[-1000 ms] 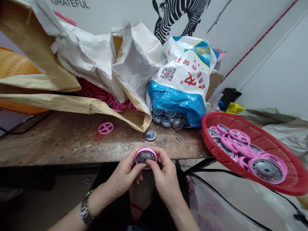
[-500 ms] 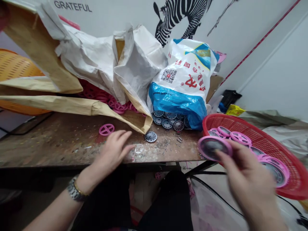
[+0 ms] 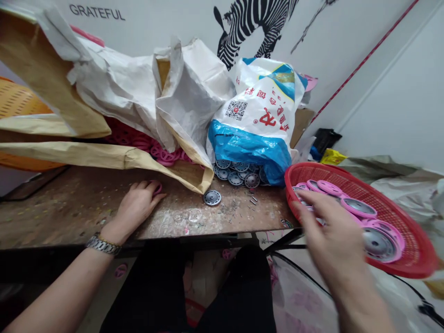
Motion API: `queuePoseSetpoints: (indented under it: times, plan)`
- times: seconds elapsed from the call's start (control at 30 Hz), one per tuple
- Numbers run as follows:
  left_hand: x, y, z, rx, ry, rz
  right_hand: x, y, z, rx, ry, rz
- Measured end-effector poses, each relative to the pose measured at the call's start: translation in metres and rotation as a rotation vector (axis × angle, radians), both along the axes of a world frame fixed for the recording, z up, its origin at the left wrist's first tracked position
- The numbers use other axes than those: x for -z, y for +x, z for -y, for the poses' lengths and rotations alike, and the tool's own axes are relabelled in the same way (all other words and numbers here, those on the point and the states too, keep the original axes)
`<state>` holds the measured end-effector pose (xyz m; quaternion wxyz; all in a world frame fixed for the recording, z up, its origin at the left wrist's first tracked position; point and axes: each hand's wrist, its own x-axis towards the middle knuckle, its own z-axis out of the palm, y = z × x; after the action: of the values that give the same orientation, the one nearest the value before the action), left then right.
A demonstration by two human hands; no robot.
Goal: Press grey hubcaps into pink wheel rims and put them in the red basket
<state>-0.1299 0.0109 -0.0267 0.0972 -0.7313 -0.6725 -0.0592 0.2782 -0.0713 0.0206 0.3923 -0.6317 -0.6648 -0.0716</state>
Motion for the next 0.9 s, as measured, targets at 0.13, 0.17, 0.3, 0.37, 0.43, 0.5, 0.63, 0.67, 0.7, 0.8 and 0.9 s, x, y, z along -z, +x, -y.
queuePoseSetpoints:
  times: [0.13,0.17,0.3,0.37,0.43,0.5,0.63,0.67,0.7,0.8,0.9]
  plan:
    - [0.004,-0.001,-0.003,-0.05,0.041,0.002,0.025,-0.083,-0.03,-0.317,-0.088,0.034]
    - [0.005,-0.002,-0.003,-0.064,0.053,-0.002,0.032,-0.098,-0.038,-0.351,-0.127,0.065]
    - [0.006,-0.009,-0.005,-0.068,0.016,0.013,0.05,-0.138,-0.062,-0.342,-0.27,0.268]
    - [0.004,-0.013,-0.006,-0.064,-0.011,0.03,0.053,-0.15,-0.069,-0.294,-0.331,0.361]
    - [0.002,-0.014,-0.007,-0.057,-0.012,0.051,0.055,-0.157,-0.073,-0.264,-0.356,0.398]
    - [-0.001,-0.014,-0.006,-0.044,0.004,0.111,0.057,-0.158,-0.075,-0.26,-0.344,0.394]
    - [-0.001,-0.004,0.005,0.059,0.039,0.405,0.061,-0.146,-0.077,-0.256,-0.308,0.341]
    - [0.0,0.0,0.009,0.104,0.049,0.515,0.061,-0.142,-0.077,-0.241,-0.303,0.317]
    - [0.0,0.005,0.014,0.145,0.05,0.641,0.061,-0.137,-0.077,-0.221,-0.299,0.291]
    - [-0.002,0.022,0.034,0.216,-0.077,1.137,0.06,-0.126,-0.075,-0.162,-0.294,0.164]
    - [-0.007,0.038,0.053,0.157,-0.408,1.733,0.057,-0.119,-0.068,-0.227,-0.3,-0.245]
